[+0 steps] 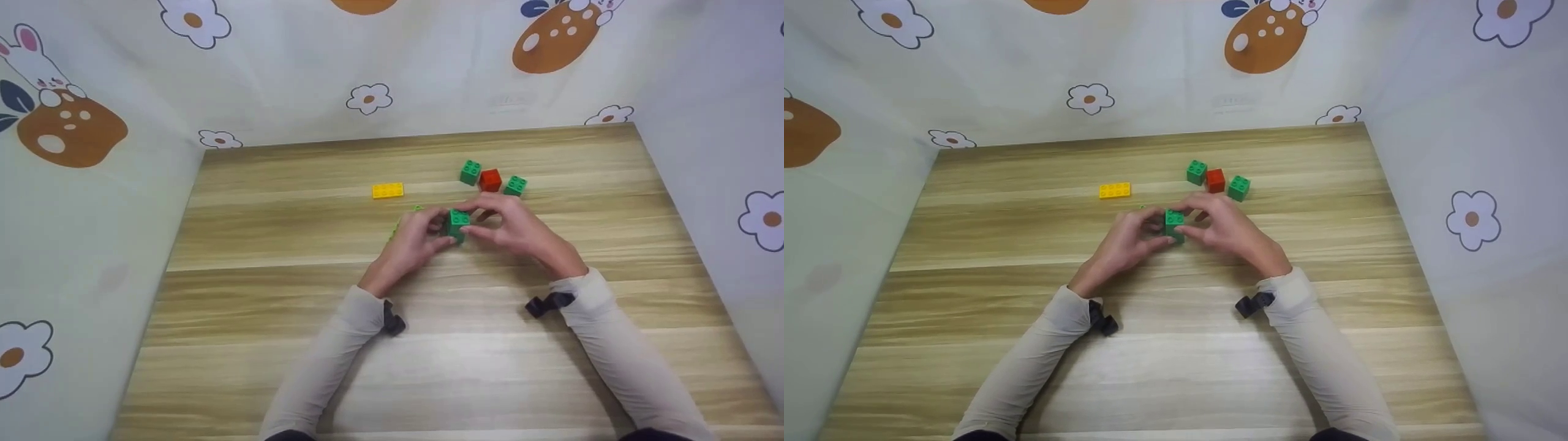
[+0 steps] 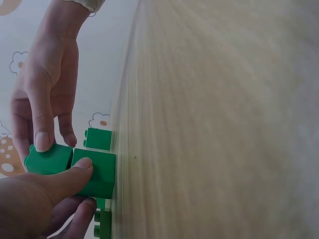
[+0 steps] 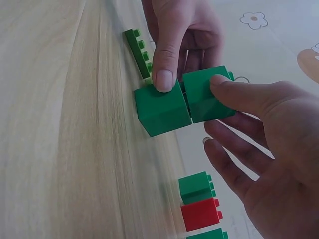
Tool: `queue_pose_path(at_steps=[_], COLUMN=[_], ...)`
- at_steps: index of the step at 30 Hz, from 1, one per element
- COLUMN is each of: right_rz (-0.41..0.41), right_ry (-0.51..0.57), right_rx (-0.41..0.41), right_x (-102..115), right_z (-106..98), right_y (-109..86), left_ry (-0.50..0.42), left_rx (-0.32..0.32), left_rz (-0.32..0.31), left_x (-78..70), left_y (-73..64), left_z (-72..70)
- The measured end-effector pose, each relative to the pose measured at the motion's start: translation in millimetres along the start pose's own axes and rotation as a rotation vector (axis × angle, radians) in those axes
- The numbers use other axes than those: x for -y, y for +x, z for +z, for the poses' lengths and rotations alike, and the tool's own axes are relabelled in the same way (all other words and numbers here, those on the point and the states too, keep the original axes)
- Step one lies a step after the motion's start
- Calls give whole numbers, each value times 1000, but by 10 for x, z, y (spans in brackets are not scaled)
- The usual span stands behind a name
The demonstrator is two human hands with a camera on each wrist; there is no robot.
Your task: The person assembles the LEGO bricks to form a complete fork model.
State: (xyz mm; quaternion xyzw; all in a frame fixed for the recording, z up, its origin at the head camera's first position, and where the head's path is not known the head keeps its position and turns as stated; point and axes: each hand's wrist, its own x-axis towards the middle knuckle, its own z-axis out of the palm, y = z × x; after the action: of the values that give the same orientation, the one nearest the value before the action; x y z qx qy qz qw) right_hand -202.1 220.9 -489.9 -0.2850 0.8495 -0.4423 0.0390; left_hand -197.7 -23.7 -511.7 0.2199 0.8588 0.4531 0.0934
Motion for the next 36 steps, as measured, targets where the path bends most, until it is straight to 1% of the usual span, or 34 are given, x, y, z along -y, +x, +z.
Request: queue_pose_path(at_steps=[8,15,24,28,36], right_rz=[-15,-54,-2,6,5], right_ry=[-26,-52,-77,-82,-47], right_rx=[-5,-11,1,5,6], right_x=[30,33,58,80,50], right_z=[31,53,73,66,48], right_y=[-1,19,3,5,18], left_ry=[30,51,67,64,65], left_rx=[-1,-17,-22,-24,-18], left_rz=[-8,28,21,19,19], left_x=[4,5,-2,-12,-14], left_y=[4,-11,-21,-13,-10], left_z=[7,8,19,21,17])
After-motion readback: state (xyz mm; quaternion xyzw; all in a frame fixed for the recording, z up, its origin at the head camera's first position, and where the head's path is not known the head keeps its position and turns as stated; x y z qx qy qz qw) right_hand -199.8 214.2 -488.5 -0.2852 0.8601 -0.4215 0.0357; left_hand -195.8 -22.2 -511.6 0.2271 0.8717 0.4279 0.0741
